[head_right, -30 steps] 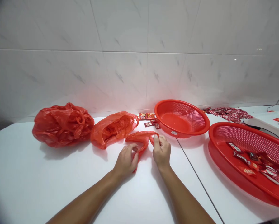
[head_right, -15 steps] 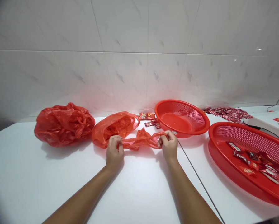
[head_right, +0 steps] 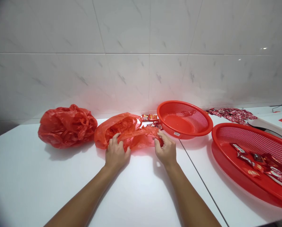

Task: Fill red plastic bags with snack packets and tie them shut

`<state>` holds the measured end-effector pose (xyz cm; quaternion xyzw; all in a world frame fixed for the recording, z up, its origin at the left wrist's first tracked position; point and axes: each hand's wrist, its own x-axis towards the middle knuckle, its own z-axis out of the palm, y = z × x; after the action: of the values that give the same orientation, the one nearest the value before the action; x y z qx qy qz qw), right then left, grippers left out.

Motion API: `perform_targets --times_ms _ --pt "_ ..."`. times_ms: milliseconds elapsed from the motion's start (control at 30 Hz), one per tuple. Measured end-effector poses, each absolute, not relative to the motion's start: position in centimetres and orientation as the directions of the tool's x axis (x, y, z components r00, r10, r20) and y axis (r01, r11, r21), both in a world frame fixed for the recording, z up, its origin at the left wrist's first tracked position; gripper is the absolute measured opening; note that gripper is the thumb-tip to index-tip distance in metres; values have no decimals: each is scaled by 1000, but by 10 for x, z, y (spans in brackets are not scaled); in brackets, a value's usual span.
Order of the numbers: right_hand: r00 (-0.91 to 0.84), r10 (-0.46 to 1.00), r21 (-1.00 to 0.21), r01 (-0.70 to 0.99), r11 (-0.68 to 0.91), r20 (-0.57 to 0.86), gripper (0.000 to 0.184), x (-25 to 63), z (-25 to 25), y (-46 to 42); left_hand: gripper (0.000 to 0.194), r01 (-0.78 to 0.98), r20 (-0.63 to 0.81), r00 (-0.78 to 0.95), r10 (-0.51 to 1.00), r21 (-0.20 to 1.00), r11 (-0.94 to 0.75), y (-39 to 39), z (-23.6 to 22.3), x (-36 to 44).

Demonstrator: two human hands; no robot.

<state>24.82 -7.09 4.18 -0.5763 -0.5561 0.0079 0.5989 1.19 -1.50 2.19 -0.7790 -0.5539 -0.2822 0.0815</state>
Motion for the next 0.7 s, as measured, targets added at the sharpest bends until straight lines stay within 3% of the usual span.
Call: perform_targets --times_ms 100,233,333,433,500,567,700 --pt "392 551 -609 739 288 737 31 246 39 -68 4 902 566 252 785 156 -402 -11 18 9" --pt "405 542 -606 751 262 736 35 244 36 -67 17 877 655 275 704 130 -463 -14 20 9" --pt "412 606 -668 689 281 680 37 238 36 -69 37 812 792 308 527 70 -579 -28 18 16" --pt "396 668 -732 590 340 630 35 226 39 -74 34 593 822 473 315 -33 -804 -42 8 28" --pt "403 674 -753 547 365 619 32 217 43 -80 31 545 721 557 411 56 -837 -41 2 36" --pt "400 689 -771 512 378 604 30 210 46 -87 37 665 565 537 626 173 -726 -31 2 39" --pt "297 726 -746 507 431 621 35 205 47 -95 38 858 392 381 837 187 -479 -4 12 23"
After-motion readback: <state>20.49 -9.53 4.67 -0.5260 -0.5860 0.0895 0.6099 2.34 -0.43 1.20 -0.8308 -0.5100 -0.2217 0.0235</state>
